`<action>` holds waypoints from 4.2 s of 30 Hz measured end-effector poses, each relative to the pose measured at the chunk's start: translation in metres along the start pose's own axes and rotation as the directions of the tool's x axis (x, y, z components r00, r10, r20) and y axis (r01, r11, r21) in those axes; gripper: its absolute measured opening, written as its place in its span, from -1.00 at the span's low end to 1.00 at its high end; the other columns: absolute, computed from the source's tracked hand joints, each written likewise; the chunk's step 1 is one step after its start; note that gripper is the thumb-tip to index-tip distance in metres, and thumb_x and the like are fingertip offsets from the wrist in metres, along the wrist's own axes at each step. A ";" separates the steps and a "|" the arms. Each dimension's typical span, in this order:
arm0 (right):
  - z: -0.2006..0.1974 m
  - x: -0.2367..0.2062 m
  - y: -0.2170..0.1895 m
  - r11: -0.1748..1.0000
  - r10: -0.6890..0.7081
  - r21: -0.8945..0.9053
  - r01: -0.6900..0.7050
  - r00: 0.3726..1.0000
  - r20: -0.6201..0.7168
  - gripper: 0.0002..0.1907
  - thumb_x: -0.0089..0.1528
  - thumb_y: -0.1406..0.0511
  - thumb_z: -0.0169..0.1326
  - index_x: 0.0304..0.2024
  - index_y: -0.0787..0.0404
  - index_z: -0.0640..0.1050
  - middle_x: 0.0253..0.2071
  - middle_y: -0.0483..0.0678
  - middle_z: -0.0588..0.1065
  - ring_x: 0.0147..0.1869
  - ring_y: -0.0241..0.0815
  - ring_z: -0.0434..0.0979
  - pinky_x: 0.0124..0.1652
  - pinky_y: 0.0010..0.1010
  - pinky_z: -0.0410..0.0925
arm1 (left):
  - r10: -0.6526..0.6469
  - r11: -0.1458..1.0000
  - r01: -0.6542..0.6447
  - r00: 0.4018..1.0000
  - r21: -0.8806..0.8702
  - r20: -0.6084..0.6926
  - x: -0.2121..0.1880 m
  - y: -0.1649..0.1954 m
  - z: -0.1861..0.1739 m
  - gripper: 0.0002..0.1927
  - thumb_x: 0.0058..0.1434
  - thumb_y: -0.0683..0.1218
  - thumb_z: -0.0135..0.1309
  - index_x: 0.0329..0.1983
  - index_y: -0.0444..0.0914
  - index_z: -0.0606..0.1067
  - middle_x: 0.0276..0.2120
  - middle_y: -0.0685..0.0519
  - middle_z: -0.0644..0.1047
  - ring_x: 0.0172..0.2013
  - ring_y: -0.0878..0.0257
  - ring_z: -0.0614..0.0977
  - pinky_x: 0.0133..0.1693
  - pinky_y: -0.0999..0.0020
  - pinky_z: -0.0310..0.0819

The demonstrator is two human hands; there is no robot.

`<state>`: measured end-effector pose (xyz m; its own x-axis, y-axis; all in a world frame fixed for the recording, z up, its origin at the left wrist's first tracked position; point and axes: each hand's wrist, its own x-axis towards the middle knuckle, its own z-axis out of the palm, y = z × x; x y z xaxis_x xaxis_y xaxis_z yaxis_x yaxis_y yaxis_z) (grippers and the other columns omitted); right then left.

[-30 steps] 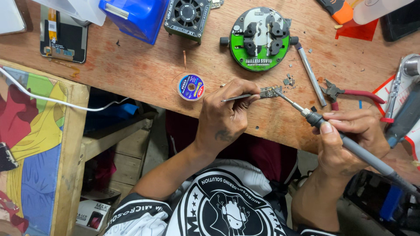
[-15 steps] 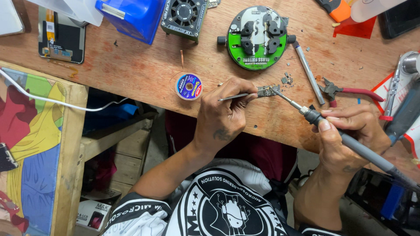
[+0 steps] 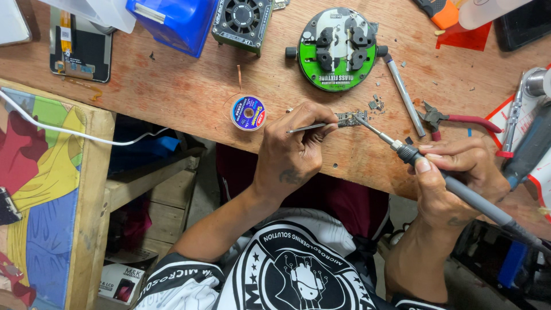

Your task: The person uses a soldering iron and tweezers to apply solder to a small circuit board held in their left hand. They repeatedly touch the iron to various points on the board while feeding solder wire, then briefly lift the board to inspect it before continuing.

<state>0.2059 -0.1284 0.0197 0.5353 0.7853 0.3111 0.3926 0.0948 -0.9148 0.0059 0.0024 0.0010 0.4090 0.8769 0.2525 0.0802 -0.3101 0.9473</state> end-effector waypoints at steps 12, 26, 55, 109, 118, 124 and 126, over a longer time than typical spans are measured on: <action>-0.011 -0.007 0.012 0.996 -0.045 -0.072 0.047 0.999 0.029 -0.81 0.31 0.47 0.25 -0.32 0.36 0.47 -0.23 0.14 0.55 -0.22 -0.20 0.59 -0.11 -0.52 0.50 | 0.020 1.000 -0.020 1.000 -0.014 0.009 0.001 0.001 -0.001 -0.84 0.31 -0.30 0.19 -0.15 -0.29 0.45 -0.30 -0.02 0.58 -0.30 0.15 0.70 -0.27 0.32 0.53; -0.007 -0.002 0.004 0.997 -0.050 -0.055 0.052 0.998 0.043 -0.82 0.28 0.46 0.25 -0.33 0.32 0.47 -0.24 0.11 0.54 -0.21 -0.20 0.60 -0.09 -0.50 0.52 | 0.020 1.000 -0.020 1.000 -0.015 0.008 0.000 0.000 0.000 -0.86 0.32 -0.30 0.18 -0.15 -0.30 0.46 -0.29 -0.02 0.59 -0.30 0.19 0.71 -0.27 0.36 0.56; -0.013 -0.005 0.015 0.993 -0.085 -0.078 0.089 0.995 0.044 -0.83 0.27 0.45 0.26 -0.29 0.30 0.48 -0.26 0.11 0.53 -0.23 -0.22 0.56 -0.12 -0.52 0.46 | 0.014 0.999 -0.014 1.000 -0.046 0.011 0.000 0.001 0.000 -0.85 0.31 -0.31 0.16 -0.15 -0.29 0.43 -0.30 -0.01 0.56 -0.29 0.17 0.71 -0.27 0.34 0.54; -0.010 -0.022 0.039 0.994 -0.103 0.038 0.105 0.994 -0.040 -0.82 0.29 0.47 0.20 -0.27 0.35 0.42 -0.22 0.12 0.48 -0.22 -0.18 0.58 -0.08 -0.38 0.56 | 0.064 0.996 -0.062 0.998 0.059 -0.030 -0.005 -0.003 0.002 -0.86 0.34 -0.24 0.19 -0.12 -0.25 0.46 -0.27 0.00 0.58 -0.28 0.07 0.67 -0.24 0.24 0.48; -0.003 -0.014 0.029 0.995 -0.079 0.066 0.081 0.996 -0.036 -0.85 0.27 0.47 0.20 -0.25 0.35 0.45 -0.21 0.11 0.48 -0.20 -0.17 0.57 -0.05 -0.41 0.54 | 0.047 0.997 -0.045 0.999 0.069 -0.027 -0.005 -0.002 0.001 -0.87 0.33 -0.23 0.19 -0.13 -0.24 0.47 -0.27 0.00 0.58 -0.28 0.08 0.67 -0.24 0.24 0.49; -0.007 -0.006 0.023 0.998 -0.049 0.043 0.049 0.999 -0.006 -0.85 0.25 0.50 0.21 -0.28 0.33 0.46 -0.24 0.09 0.51 -0.23 -0.19 0.57 -0.09 -0.53 0.48 | 0.040 0.998 -0.038 0.999 0.052 -0.033 -0.005 -0.002 0.001 -0.87 0.34 -0.24 0.18 -0.11 -0.25 0.46 -0.25 0.00 0.58 -0.26 0.08 0.69 -0.23 0.26 0.51; -0.012 -0.004 0.017 0.998 -0.035 -0.053 0.037 0.999 0.034 -0.85 0.27 0.52 0.22 -0.30 0.35 0.47 -0.23 0.11 0.53 -0.23 -0.20 0.56 -0.11 -0.54 0.47 | 0.043 0.998 -0.041 0.998 0.047 -0.035 -0.006 -0.002 0.002 -0.86 0.34 -0.24 0.18 -0.11 -0.24 0.46 -0.24 0.00 0.58 -0.25 0.07 0.68 -0.22 0.25 0.51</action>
<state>0.2194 -0.1376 0.0057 0.4958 0.8016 0.3342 0.4513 0.0910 -0.8877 0.0051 -0.0027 -0.0028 0.3803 0.8751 0.2992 0.1064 -0.3628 0.9258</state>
